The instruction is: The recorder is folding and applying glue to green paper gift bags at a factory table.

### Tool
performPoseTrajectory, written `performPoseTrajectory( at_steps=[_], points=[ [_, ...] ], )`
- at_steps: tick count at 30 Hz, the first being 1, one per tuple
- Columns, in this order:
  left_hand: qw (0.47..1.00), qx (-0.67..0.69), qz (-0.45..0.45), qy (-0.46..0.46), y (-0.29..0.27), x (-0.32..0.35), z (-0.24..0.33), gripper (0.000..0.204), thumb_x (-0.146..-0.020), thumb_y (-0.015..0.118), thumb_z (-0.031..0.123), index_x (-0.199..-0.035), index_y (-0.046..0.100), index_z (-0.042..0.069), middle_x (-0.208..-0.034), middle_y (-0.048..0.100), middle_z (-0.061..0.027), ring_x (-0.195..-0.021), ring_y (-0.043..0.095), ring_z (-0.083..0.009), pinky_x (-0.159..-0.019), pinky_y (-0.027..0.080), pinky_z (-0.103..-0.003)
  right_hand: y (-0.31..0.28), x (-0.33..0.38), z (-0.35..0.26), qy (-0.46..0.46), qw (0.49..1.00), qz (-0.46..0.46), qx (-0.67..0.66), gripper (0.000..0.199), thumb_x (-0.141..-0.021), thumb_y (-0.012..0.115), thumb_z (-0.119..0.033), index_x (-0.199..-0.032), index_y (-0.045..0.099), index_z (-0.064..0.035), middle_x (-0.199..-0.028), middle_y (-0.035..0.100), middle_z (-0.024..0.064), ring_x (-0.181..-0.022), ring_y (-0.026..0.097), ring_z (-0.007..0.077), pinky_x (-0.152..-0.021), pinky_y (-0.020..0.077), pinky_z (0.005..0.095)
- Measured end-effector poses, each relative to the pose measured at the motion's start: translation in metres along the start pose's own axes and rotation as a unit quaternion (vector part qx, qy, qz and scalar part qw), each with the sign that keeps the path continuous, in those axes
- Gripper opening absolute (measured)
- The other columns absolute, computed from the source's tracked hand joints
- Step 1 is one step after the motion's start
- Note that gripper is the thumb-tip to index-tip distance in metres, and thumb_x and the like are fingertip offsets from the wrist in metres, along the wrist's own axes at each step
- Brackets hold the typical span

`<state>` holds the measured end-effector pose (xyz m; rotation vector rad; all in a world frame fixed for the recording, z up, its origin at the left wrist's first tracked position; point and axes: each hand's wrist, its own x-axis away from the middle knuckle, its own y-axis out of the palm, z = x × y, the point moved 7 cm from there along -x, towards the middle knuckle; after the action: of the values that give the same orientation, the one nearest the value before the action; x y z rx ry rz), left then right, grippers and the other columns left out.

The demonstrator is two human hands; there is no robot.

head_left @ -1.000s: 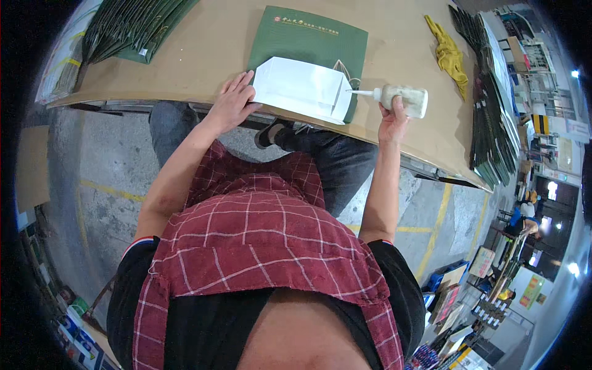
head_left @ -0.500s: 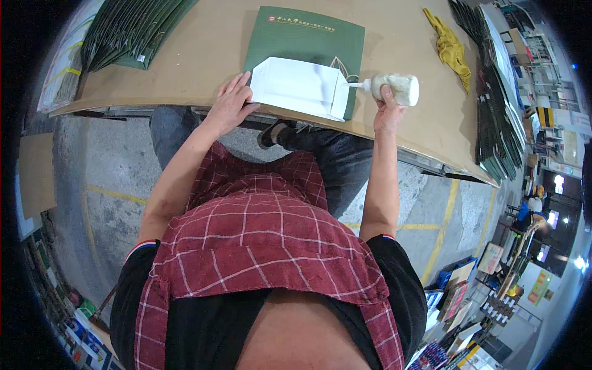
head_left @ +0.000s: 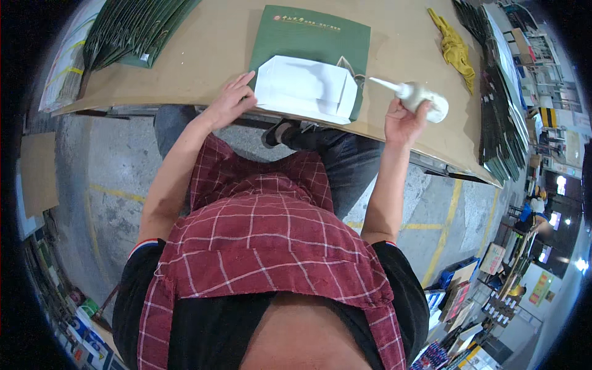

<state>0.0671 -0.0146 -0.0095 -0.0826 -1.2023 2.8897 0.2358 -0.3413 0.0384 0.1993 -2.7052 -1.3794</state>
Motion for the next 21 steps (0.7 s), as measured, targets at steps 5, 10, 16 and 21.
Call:
performPoseTrajectory(
  at_steps=[5, 10, 16, 21],
  points=[
    [0.998, 0.036, -0.012, 0.057, -0.005, -0.002, 0.006, 0.015, -0.079, 0.058, 0.012, -0.087, 0.051, 0.003, -0.138, 0.024, -0.0216, -0.127, 0.025, -0.0337, -0.093, 0.033, -0.036, 0.059, 0.027, 0.046, 0.163, 0.974, -0.093, -0.131, 0.046, -0.081, 0.057, -0.04, -0.114, 0.047, -0.0095, -0.112, 0.054, 0.0097, -0.103, 0.053, 0.0251, -0.075, 0.0521, 0.0346],
    [0.993, 0.115, -0.033, 0.001, 0.001, -0.005, 0.0, 0.024, -0.075, 0.058, 0.002, -0.098, 0.049, 0.005, -0.14, 0.021, -0.0163, -0.127, 0.026, -0.0296, -0.078, 0.045, -0.03, 0.063, 0.048, 0.113, 0.183, 0.975, -0.074, 0.102, 0.04, -0.084, 0.056, -0.031, -0.117, 0.045, -0.0119, -0.109, 0.055, 0.0072, -0.098, 0.055, 0.023, -0.072, 0.0514, 0.0337],
    [0.996, 0.086, -0.023, 0.02, 0.006, -0.002, -0.008, 0.038, -0.072, 0.056, -0.001, -0.109, 0.051, 0.006, -0.142, 0.018, -0.0117, -0.131, 0.017, -0.0259, -0.084, 0.044, -0.03, 0.1, 0.061, 0.143, 0.124, 0.94, -0.099, 0.303, 0.042, -0.077, 0.063, -0.014, -0.114, 0.044, -0.0037, -0.103, 0.054, 0.0077, -0.089, 0.057, 0.0206, -0.066, 0.0518, 0.0319],
    [0.995, 0.092, -0.04, 0.013, 0.004, -0.003, -0.002, 0.041, -0.071, 0.054, -0.001, -0.112, 0.051, 0.008, -0.142, 0.017, -0.0104, -0.132, 0.016, -0.0255, -0.088, 0.042, -0.031, 0.11, 0.06, 0.151, 0.075, 0.906, -0.152, 0.388, 0.04, -0.073, 0.068, -0.009, -0.107, 0.05, 0.0013, -0.097, 0.057, 0.0098, -0.084, 0.058, 0.0192, -0.07, 0.0506, 0.031]
  ],
)
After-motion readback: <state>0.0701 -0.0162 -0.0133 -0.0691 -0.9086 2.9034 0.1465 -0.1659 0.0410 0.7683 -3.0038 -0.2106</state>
